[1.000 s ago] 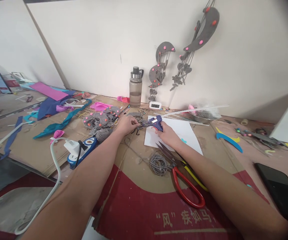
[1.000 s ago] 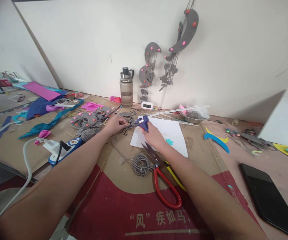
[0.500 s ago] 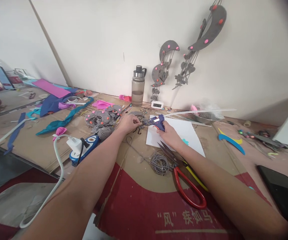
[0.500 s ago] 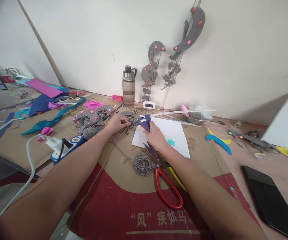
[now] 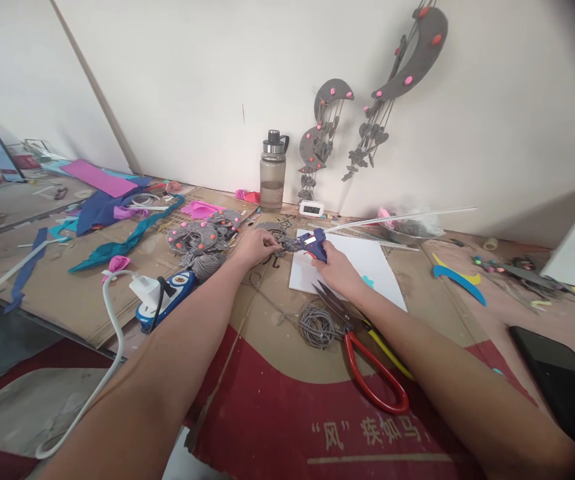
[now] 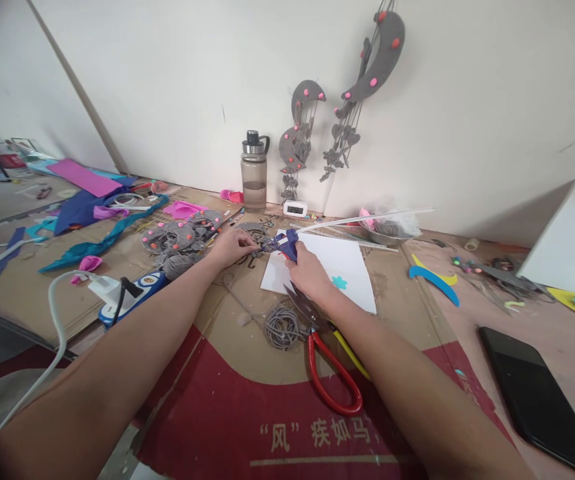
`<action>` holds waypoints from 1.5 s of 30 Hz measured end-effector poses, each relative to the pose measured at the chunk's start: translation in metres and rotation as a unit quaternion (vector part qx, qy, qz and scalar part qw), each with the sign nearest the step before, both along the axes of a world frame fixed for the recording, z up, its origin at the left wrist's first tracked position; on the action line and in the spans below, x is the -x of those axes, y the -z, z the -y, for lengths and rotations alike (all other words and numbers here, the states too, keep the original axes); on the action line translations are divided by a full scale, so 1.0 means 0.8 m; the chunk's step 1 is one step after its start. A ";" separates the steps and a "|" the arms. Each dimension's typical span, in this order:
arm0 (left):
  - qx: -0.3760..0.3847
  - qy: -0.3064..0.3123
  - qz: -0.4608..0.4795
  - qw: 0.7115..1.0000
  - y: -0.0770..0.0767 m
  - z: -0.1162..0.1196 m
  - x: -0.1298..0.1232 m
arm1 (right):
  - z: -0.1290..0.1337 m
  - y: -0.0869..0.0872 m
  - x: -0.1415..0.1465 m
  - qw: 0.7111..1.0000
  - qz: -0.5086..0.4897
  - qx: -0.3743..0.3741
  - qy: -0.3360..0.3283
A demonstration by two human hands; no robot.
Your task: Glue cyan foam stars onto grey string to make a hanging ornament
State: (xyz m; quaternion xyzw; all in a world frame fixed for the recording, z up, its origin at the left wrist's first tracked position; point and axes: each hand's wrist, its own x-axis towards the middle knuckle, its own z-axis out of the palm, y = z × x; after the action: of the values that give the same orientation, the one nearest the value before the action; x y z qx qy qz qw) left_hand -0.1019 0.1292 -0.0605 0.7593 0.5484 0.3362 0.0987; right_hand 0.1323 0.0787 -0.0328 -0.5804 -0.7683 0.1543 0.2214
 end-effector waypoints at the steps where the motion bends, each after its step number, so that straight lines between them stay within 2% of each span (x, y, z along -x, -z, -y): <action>1: -0.002 0.002 -0.001 1.000 0.000 0.000 0.000 | 0.000 0.001 0.000 1.000 -0.007 0.000 0.001; 8: 0.002 0.005 -0.003 1.000 -0.001 -0.002 0.001 | 0.000 0.002 0.003 0.999 -0.040 0.001 -0.006; 22: 0.002 -0.009 0.002 1.000 -0.003 0.002 -0.001 | 0.004 -0.004 0.000 1.000 0.004 0.007 -0.005; 29: 0.005 0.012 0.005 1.000 -0.003 0.001 -0.001 | -0.002 0.002 0.001 0.999 -0.052 0.003 -0.002; 39: 0.004 0.004 0.003 1.000 -0.001 0.000 0.000 | -0.008 0.002 -0.001 0.998 -0.049 0.021 -0.013; 45: 0.009 0.012 0.023 1.000 -0.002 0.001 0.000 | -0.012 0.009 -0.005 0.995 -0.094 0.040 -0.006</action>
State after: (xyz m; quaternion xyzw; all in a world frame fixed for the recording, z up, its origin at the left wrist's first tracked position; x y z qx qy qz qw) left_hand -0.1019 0.1284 -0.0590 0.7571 0.5399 0.3471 0.1219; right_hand 0.1361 0.0885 -0.0398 -0.5669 -0.7408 0.2407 0.2683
